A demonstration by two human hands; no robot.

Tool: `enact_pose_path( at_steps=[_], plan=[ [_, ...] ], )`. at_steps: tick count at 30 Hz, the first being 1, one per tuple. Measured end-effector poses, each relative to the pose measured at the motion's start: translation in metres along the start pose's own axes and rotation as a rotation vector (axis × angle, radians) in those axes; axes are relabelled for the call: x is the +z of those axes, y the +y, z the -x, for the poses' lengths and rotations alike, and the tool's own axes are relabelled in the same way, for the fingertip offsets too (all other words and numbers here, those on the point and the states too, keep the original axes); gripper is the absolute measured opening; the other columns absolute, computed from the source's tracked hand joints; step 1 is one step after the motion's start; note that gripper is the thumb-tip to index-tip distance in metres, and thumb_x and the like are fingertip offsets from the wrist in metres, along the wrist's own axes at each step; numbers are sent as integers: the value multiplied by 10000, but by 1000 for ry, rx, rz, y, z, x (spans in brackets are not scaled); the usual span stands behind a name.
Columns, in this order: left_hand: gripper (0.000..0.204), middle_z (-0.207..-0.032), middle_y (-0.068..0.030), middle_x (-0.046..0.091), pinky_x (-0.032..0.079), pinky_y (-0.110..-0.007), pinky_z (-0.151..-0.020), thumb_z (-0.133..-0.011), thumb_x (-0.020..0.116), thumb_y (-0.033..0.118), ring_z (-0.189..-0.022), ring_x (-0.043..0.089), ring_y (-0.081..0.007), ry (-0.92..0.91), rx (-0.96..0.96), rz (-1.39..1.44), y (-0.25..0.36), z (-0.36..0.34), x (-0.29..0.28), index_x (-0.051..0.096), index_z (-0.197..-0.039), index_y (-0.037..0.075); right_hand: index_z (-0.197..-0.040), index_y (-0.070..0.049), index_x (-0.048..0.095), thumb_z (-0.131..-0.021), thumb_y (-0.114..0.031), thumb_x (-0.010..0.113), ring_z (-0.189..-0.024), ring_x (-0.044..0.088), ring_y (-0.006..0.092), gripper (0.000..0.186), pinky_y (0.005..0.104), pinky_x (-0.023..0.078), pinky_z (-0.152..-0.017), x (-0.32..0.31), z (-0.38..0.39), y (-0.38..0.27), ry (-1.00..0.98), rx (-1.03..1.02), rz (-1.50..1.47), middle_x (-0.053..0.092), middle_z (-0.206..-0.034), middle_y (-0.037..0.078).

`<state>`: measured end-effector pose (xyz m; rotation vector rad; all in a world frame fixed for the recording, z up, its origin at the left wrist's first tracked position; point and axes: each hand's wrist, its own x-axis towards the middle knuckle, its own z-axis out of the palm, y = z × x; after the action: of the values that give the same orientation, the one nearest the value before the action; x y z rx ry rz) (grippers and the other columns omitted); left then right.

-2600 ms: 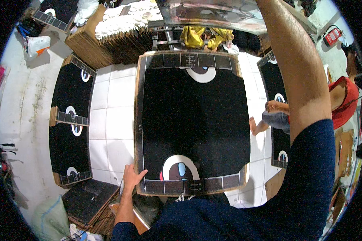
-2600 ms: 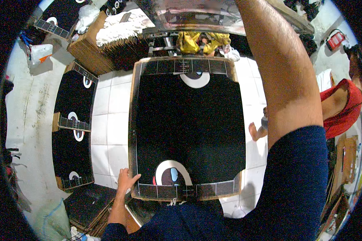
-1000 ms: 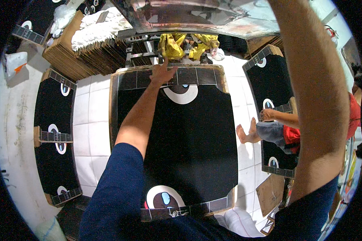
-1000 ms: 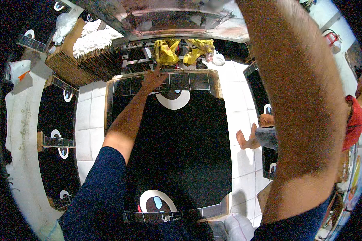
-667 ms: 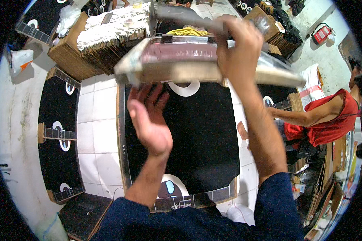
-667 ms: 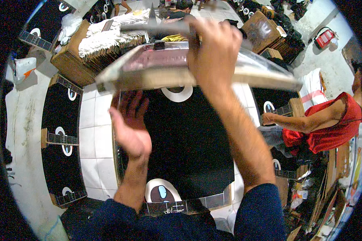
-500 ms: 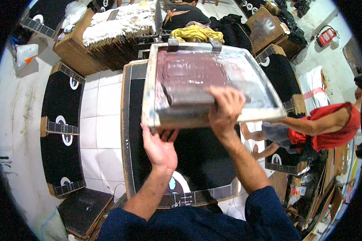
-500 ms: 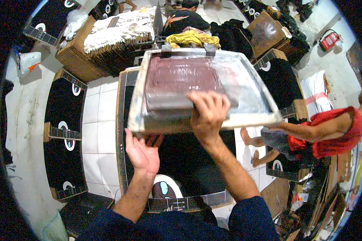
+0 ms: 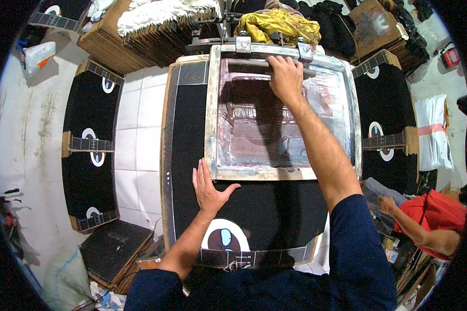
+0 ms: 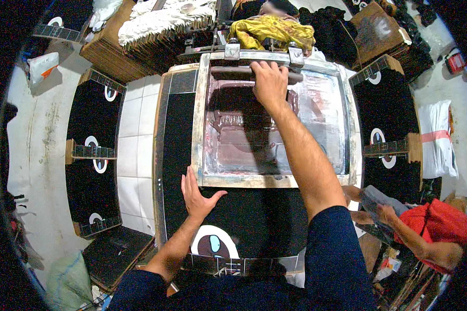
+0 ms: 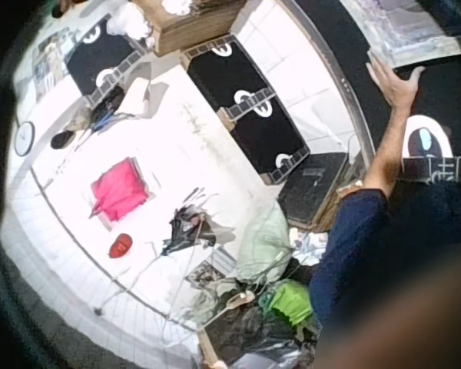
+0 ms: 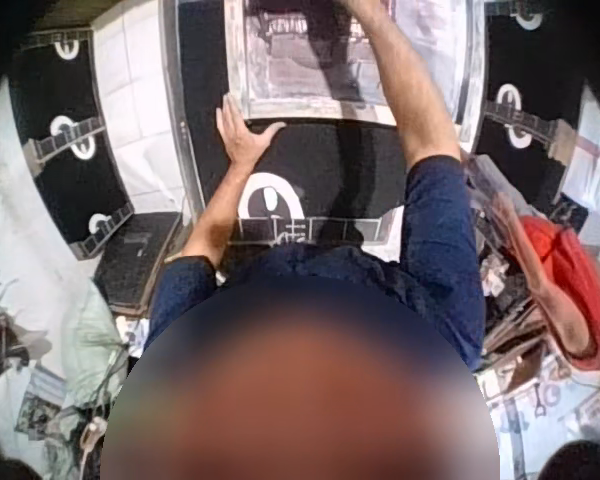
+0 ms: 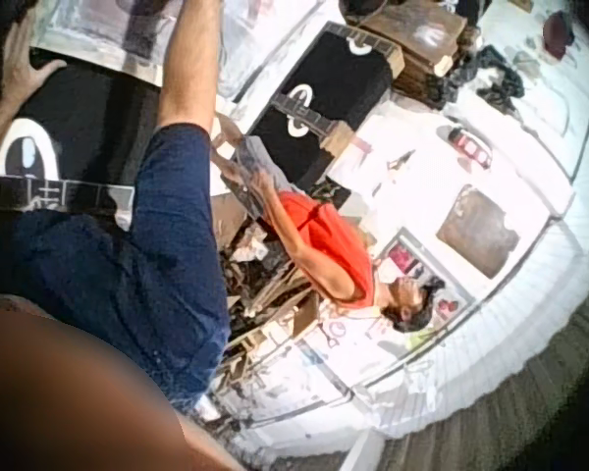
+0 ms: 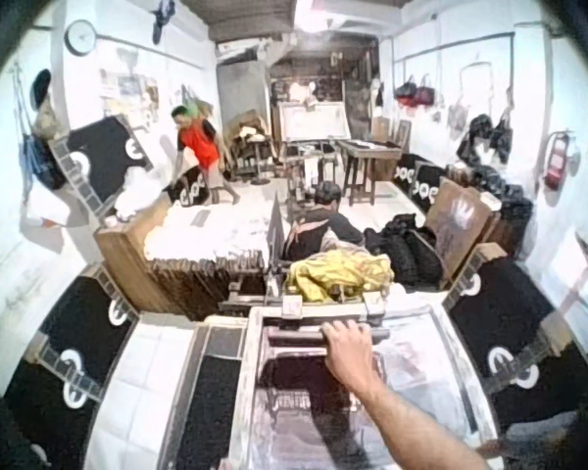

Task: The person performs screen printing on black t-shirts using a squeegee and a screen frame. They repeatedly align the screen, pull the squeegee across to transfer ink, and lift the screen to reveal the printed design.

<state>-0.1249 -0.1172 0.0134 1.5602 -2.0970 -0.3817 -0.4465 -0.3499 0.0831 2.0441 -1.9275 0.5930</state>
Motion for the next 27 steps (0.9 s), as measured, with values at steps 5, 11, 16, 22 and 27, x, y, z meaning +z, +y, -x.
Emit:
enact_pose_path(
  at_steps=[5, 11, 16, 22, 27],
  plan=[
    [1315, -1630, -292, 311, 255, -556, -1238, -668, 922, 536, -1493, 345, -437, 7, -85, -21, 0, 5, 9, 214, -1603, -58, -1089, -155, 645, -807, -292, 824, -1035, 641, 264, 361, 463, 448, -869, 37, -15, 11, -93, 26, 121, 682, -1039, 27],
    [1290, -1637, -289, 304, 259, -556, -1237, -681, 924, 503, -1496, 344, -438, 21, -37, -10, 1, 1, 6, 217, -1603, -56, -1076, -151, 642, -792, -216, 824, -1005, 630, 269, 344, 447, 442, -849, -11, 64, -20, -178, 13, 119, 669, -1014, 39],
    [1283, -1628, -283, 324, 259, -558, -1238, -678, 928, 476, -1495, 352, -433, 10, -39, -29, 1, 1, 7, 218, -1598, -68, -1104, -163, 670, -762, -185, 835, -1033, 645, 275, 380, 479, 447, -858, -23, 45, -11, -370, 15, 36, 693, -1025, 50],
    [1237, -1620, -285, 331, 254, -558, -1238, -697, 922, 420, -1502, 340, -425, 8, -46, -4, 1, -1, 7, 226, -1592, -73, -1139, -152, 647, -824, -297, 817, -1055, 649, 280, 386, 475, 452, -857, 31, -31, 16, -149, 30, 131, 697, -1065, 38],
    [1210, -1614, -307, 315, 248, -574, -1236, -730, 902, 401, -1510, 324, -429, -18, -29, -20, 0, -1, 6, 207, -1590, -90, -1059, -147, 649, -829, -240, 799, -1053, 637, 272, 290, 463, 443, -859, 15, 16, -3, -137, 28, 124, 691, -1057, 31]
  ],
)
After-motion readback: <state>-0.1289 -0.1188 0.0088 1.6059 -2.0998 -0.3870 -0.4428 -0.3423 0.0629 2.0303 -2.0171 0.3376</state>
